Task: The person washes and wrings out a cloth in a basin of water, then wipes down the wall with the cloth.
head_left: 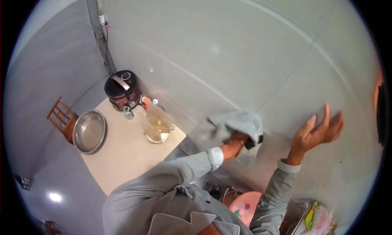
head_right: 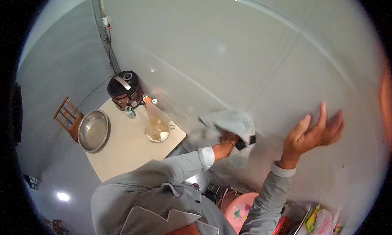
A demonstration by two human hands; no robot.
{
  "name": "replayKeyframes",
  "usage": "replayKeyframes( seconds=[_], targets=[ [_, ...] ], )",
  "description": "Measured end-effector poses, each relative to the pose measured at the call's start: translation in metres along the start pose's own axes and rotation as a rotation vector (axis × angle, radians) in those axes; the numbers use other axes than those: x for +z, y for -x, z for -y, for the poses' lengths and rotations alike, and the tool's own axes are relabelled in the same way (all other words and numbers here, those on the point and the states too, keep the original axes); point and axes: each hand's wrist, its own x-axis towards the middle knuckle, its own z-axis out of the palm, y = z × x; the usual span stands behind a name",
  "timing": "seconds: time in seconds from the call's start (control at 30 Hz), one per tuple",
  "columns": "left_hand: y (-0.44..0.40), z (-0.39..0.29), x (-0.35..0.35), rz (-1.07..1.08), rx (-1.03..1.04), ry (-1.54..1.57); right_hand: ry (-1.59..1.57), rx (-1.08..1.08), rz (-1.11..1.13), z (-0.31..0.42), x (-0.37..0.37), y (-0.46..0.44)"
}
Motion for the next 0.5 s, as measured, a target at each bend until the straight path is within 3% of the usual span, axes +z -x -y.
replayKeyframes(
  seconds=[0.13,0.2,0.27,0.3,0.33,0.4,0.47,0.5],
  targets=[
    [0.004,0.050,0.002,-0.093,-0.123,0.029,0.011,-0.068,-0.019,-0.015,0.011,0.007],
    [0.010,0.086,0.002,-0.170,-0.265,0.056,0.090,-0.094,-0.020,-0.014,0.009,0.007],
    [0.012,0.131,-0.001,-0.326,-0.547,0.226,0.090,-0.096,-0.023,-0.008,0.011,0.005],
    [0.013,0.156,-0.003,-0.439,-0.716,0.413,0.099,-0.099,-0.033,-0.006,0.011,0.004],
    [0.011,0.186,-0.005,-0.602,-0.819,0.829,0.142,-0.120,-0.009,-0.007,0.009,0.004],
    [0.006,0.237,-0.068,-0.595,-0.452,2.195,0.135,-0.117,-0.018,-0.007,0.013,0.005],
    [0.016,0.282,-0.099,-0.803,-0.643,1.651,0.176,-0.116,-0.007,-0.009,0.012,0.006],
    [0.022,0.301,-0.108,-0.725,-0.784,0.951,0.175,-0.117,-0.008,-0.007,0.015,0.006]
  ],
)
